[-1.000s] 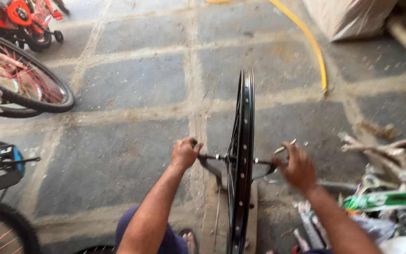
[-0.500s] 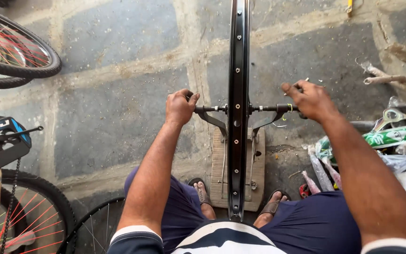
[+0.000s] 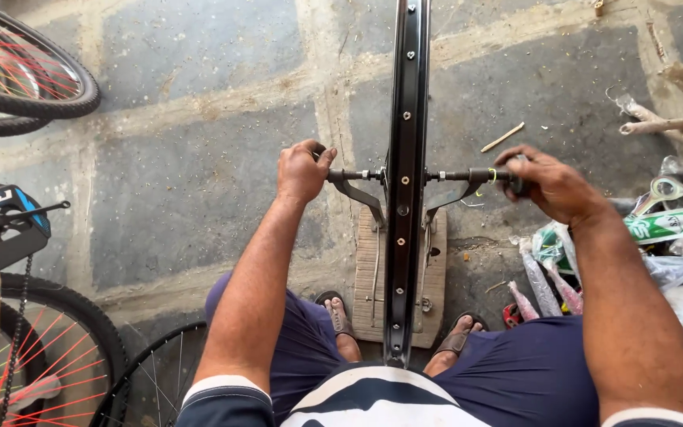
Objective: The person sits on the floor and adjusts the spokes of a bicycle wheel mounted on a truing stand. They use a spoke wrench to tighten or loosen individual spokes, periodically spinning the wheel to check alignment. The person also uses a red tool to make adjustments to the hub area.
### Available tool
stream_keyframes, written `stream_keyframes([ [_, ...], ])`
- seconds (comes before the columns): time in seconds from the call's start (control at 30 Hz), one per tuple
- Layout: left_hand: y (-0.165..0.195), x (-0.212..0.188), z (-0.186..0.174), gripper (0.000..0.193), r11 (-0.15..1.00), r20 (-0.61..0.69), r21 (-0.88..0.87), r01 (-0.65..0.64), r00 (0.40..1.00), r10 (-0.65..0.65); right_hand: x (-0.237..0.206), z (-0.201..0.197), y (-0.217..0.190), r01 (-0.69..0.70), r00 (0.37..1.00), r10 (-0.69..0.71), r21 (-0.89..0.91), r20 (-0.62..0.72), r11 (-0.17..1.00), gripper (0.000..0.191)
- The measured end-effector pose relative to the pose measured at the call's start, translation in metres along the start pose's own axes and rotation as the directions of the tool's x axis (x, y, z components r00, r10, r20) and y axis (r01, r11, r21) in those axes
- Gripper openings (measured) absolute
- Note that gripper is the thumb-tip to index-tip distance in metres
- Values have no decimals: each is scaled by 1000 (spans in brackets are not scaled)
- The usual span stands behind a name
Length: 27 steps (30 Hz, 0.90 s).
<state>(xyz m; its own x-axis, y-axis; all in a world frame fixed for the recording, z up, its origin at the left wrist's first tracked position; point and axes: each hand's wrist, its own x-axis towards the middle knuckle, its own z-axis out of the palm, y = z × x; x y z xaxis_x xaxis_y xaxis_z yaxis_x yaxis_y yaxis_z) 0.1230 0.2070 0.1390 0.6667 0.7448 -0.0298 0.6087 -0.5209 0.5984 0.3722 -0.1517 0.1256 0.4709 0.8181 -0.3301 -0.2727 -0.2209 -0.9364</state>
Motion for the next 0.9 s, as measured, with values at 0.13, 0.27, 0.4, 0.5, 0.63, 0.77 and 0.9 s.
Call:
stream_keyframes([
  [0.13, 2, 0, 0, 33, 1000, 4, 4, 23, 1000, -23, -9, -1, 0, 104, 994, -105, -52, -22, 993, 30],
  [0.27, 4, 0, -1, 33, 999, 35, 25, 41, 999, -42, -9, -3, -2, -161, 983, 173, 171, -58, 972, 41],
  [0.4, 4, 0, -3, 33, 999, 31, 23, 47, 998, -48, -12, -4, -5, 118, 993, -121, -144, -14, 983, 40],
  [0.5, 2, 0, 0, 33, 999, 31, 26, 42, 999, -42, -17, 1, -6, -40, 995, 28, -124, -96, 991, 37],
  [0.63, -3, 1, 3, 36, 998, 49, 54, 44, 998, -46, -16, 7, -5, 1, 996, -20, -208, -89, 978, 48],
  [0.77, 4, -3, -1, 45, 982, -33, 169, -90, 995, 97, -13, 4, -3, 45, 998, -43, 22, -54, 999, 50],
  [0.9, 47, -48, -20, 49, 927, -275, -241, -286, 937, 218, -13, 1, -3, -44, 996, 42, -29, -80, 999, 46],
])
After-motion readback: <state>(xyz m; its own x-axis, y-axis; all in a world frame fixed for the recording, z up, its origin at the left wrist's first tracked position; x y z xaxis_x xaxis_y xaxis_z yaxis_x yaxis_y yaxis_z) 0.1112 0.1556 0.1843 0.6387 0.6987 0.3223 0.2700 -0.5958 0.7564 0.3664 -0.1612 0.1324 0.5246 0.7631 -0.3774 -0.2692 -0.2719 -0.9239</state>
